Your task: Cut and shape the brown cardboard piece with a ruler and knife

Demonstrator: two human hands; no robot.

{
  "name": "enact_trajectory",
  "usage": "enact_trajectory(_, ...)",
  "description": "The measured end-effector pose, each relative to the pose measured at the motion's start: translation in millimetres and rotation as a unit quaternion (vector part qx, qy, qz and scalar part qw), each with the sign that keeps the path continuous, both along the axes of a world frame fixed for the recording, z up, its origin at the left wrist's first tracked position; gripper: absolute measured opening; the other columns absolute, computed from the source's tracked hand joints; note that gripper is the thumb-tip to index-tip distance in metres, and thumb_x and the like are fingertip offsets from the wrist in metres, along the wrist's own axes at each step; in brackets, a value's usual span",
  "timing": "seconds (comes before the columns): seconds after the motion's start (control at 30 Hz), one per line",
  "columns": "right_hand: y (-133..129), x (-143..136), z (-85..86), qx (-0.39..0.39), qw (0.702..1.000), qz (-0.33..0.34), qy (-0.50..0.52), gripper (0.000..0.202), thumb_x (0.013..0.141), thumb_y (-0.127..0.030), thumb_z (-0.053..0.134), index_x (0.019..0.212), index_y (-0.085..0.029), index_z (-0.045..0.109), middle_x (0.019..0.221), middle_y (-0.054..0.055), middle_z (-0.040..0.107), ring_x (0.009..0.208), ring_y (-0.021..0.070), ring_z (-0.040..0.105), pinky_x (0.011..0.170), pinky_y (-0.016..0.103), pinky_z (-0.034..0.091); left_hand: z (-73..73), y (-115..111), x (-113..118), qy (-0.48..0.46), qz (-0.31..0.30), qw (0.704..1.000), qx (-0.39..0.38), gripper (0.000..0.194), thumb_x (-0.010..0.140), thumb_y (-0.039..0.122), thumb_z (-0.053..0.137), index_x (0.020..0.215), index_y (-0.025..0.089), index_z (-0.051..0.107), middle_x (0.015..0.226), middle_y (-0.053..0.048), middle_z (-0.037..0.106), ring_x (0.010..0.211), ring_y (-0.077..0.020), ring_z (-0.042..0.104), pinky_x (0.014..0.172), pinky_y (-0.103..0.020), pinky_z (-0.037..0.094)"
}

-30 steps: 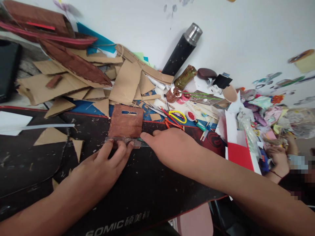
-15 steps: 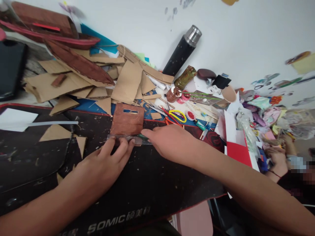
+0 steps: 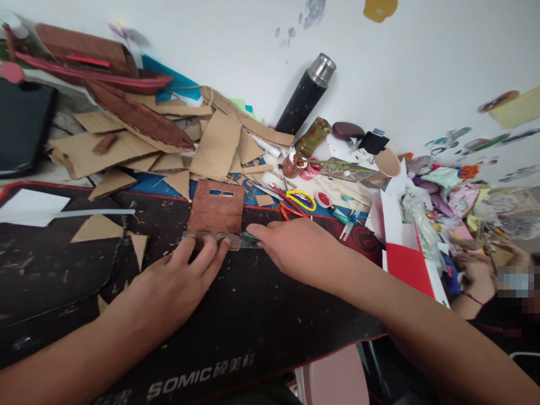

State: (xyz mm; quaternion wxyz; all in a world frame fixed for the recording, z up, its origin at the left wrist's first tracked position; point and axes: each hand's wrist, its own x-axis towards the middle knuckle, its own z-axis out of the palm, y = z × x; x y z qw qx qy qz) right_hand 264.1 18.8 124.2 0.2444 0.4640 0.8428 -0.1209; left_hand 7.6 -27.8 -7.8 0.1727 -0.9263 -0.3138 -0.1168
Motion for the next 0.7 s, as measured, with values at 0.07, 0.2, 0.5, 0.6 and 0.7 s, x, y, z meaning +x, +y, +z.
enact_trajectory(0.07, -0.3, -1.2, -0.8, 0.000, 1.000, 0.002, -0.001, 0.037, 0.116, -0.013, 0.055, 0.149, -0.022, 0.071, 0.110, 0.010, 0.085, 0.086, 0.0227, 0.076, 0.063, 0.036, 0.031, -0.4, -0.1, 0.1, -0.001, -0.002, 1.000, 0.001, 0.067, 0.090, -0.002, 0.057, 0.152, 0.011, 0.078, 0.131, -0.021, 0.081, 0.107, -0.0325, 0.074, 0.060, -0.032, 0.062)
enact_trajectory(0.2, 1.4, -3.5, -2.9, -0.006, 1.000, 0.006, -0.003, 0.039, 0.116, -0.012, 0.055, 0.150, -0.021, 0.071, 0.111, 0.010, 0.085, 0.084, 0.0221, 0.075, 0.064, 0.035, 0.033, -1.2, 0.0, 1.3, -0.005, 0.001, 1.000, 0.000, 0.067, 0.090, -0.003, 0.057, 0.151, 0.011, 0.079, 0.130, -0.021, 0.081, 0.108, -0.0325, 0.073, 0.060, -0.032, 0.061)
enact_trajectory(0.5, 4.5, -8.1, -0.4, -0.017, 1.000, 0.002, -0.015, 0.038, 0.113, -0.010, 0.055, 0.147, -0.019, 0.072, 0.109, 0.011, 0.084, 0.083, 0.0226, 0.075, 0.065, 0.035, 0.035, -5.4, -0.9, -0.8, -0.016, 0.004, 1.000, -0.021, 0.066, 0.093, 0.000, 0.057, 0.155, 0.012, 0.077, 0.133, -0.022, 0.079, 0.110, -0.0329, 0.071, 0.064, -0.034, 0.059)
enact_trajectory(0.6, 5.0, -9.3, 2.3, -0.015, 1.000, 0.006, -0.015, 0.038, 0.112, -0.007, 0.054, 0.142, -0.019, 0.072, 0.106, 0.011, 0.084, 0.084, 0.0235, 0.076, 0.064, 0.036, 0.035, -6.1, -0.8, -1.2, -0.014, 0.000, 1.000, -0.025, 0.066, 0.095, 0.002, 0.058, 0.158, 0.011, 0.074, 0.135, -0.023, 0.078, 0.110, -0.0326, 0.071, 0.064, -0.034, 0.059)
enact_trajectory(0.7, 5.6, -9.2, 4.2, -0.011, 1.000, 0.013, -0.011, 0.037, 0.111, -0.007, 0.053, 0.140, -0.019, 0.072, 0.105, 0.011, 0.084, 0.084, 0.0241, 0.076, 0.063, 0.036, 0.032, -5.6, -1.2, -0.1, -0.012, -0.003, 1.000, -0.022, 0.064, 0.094, 0.002, 0.058, 0.155, 0.009, 0.076, 0.133, -0.023, 0.079, 0.109, -0.0327, 0.071, 0.064, -0.034, 0.061)
